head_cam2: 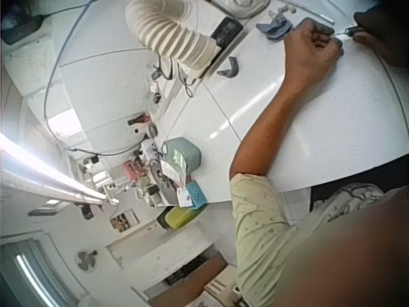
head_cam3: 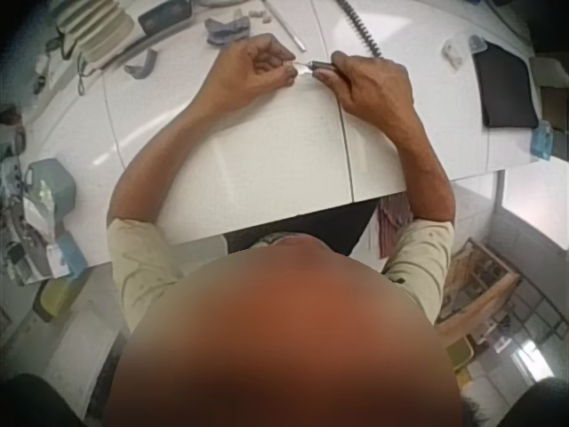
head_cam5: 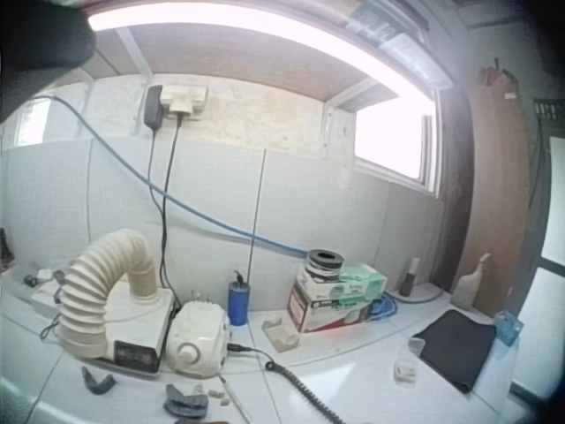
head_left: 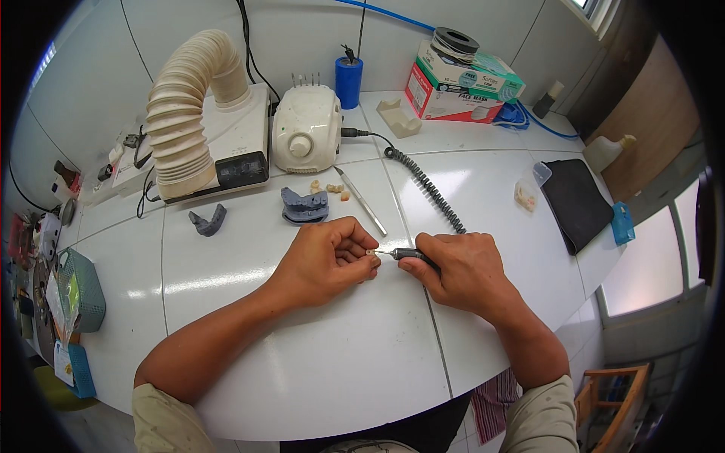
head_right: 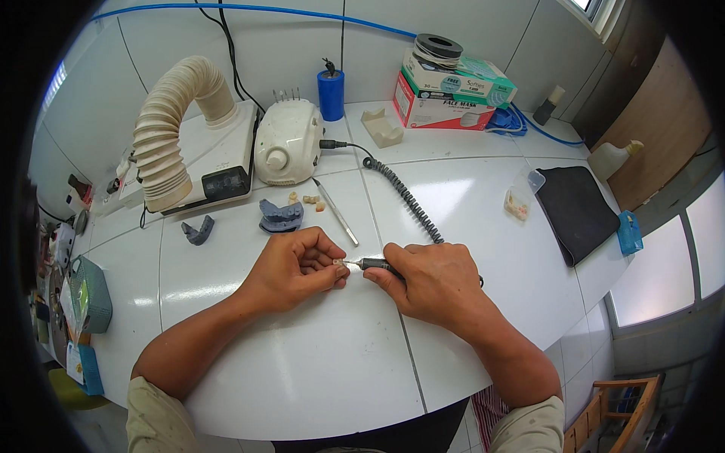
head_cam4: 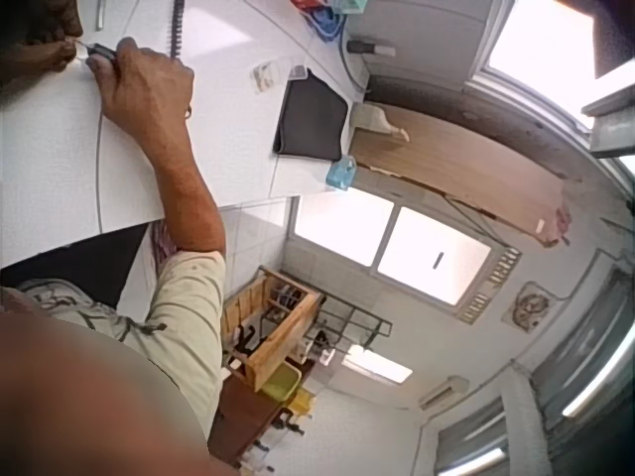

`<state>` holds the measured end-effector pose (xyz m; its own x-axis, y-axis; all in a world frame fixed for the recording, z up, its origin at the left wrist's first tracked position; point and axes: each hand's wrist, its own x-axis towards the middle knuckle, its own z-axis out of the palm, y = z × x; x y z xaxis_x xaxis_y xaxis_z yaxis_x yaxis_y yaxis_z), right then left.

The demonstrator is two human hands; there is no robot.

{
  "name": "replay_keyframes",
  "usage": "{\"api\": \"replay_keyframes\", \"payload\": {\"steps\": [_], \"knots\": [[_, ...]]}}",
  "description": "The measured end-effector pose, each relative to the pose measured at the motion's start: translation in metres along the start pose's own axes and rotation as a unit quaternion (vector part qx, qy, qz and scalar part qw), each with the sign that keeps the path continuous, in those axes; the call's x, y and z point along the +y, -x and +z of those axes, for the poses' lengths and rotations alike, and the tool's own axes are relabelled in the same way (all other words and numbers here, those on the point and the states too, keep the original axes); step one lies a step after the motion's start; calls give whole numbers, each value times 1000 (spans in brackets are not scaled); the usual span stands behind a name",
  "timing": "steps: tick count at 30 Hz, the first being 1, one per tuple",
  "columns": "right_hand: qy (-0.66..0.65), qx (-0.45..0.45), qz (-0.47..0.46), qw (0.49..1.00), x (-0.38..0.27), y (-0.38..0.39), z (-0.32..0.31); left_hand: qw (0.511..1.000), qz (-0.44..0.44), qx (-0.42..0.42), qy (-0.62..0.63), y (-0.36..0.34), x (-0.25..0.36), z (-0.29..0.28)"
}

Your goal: Polishing a small dental prosthetic or individual denture tooth using a handheld rotary tool.

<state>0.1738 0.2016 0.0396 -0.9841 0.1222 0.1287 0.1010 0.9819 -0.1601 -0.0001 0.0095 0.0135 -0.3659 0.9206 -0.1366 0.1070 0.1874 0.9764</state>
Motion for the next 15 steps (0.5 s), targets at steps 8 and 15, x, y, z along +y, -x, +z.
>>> {"api": "replay_keyframes", "payload": {"steps": [8,15], "knots": [[0,-3,10,1000,-1,0,0,1000,0,0,0,0,0,0],[-9,10,7,1000,-1,0,1,1000,2,2,1,0,0,0]]}}
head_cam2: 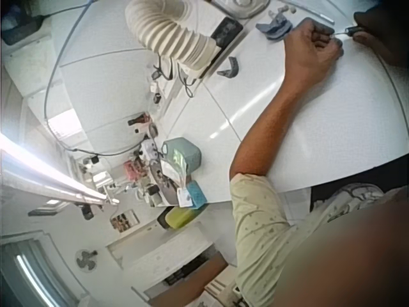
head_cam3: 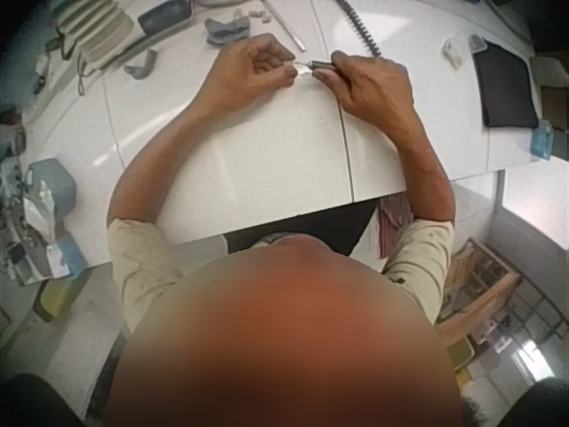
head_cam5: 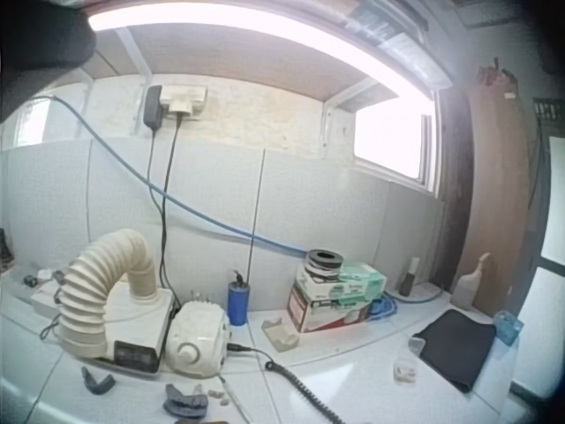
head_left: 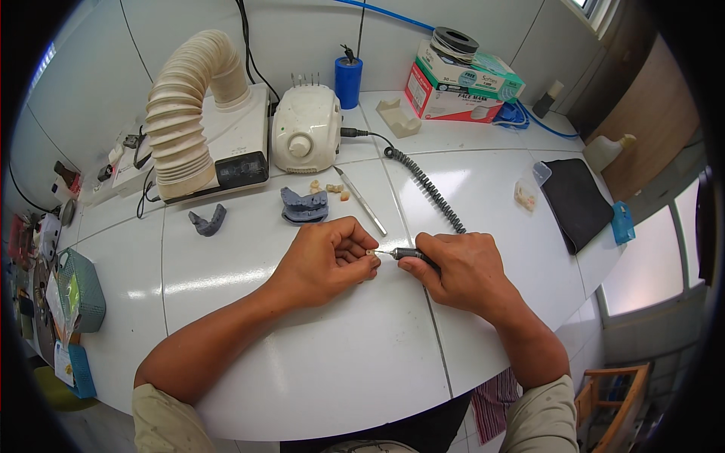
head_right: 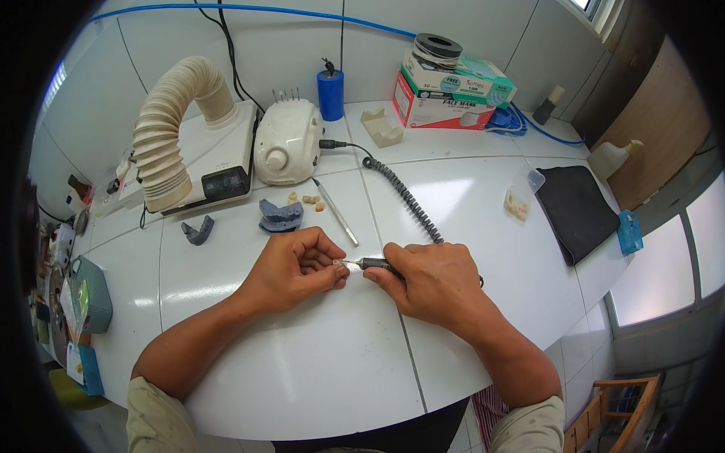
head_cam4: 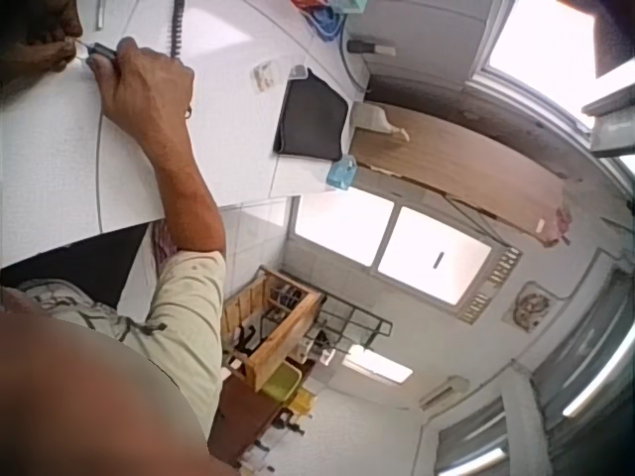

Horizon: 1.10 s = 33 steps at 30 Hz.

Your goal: Polishing a small dental prosthetic or individual denture tooth using a handheld rotary tool.

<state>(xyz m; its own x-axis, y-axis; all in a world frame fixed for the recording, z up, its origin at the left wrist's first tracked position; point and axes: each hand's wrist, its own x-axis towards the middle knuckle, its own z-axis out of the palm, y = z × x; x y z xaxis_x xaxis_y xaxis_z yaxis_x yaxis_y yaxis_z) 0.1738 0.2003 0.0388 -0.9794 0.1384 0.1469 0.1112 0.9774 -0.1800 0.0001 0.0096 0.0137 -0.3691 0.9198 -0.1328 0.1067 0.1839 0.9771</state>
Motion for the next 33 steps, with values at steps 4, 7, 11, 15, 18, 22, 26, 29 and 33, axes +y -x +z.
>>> {"api": "replay_keyframes", "payload": {"steps": [4,7,11,15,18,22,26,29,33], "knots": [[0,-2,4,1000,0,0,-1,1000,2,1,-2,0,0,0],[15,-12,-4,1000,1,0,-1,1000,2,0,-6,0,0,0],[12,-9,-2,1000,2,0,0,1000,2,0,-3,0,0,0],[10,-6,-6,1000,1,0,0,1000,0,1,-4,0,1,0],[9,-6,-3,1000,2,0,0,1000,1,0,-4,0,-1,0],[9,-8,-5,1000,1,0,-1,1000,0,2,-2,0,0,0],[13,-16,0,1000,1,0,-1,1000,0,1,-6,0,1,0],[13,-19,2,1000,0,0,-1,1000,2,2,-4,0,0,0],[8,-24,6,1000,0,0,-2,1000,1,3,-11,0,1,1]]}}
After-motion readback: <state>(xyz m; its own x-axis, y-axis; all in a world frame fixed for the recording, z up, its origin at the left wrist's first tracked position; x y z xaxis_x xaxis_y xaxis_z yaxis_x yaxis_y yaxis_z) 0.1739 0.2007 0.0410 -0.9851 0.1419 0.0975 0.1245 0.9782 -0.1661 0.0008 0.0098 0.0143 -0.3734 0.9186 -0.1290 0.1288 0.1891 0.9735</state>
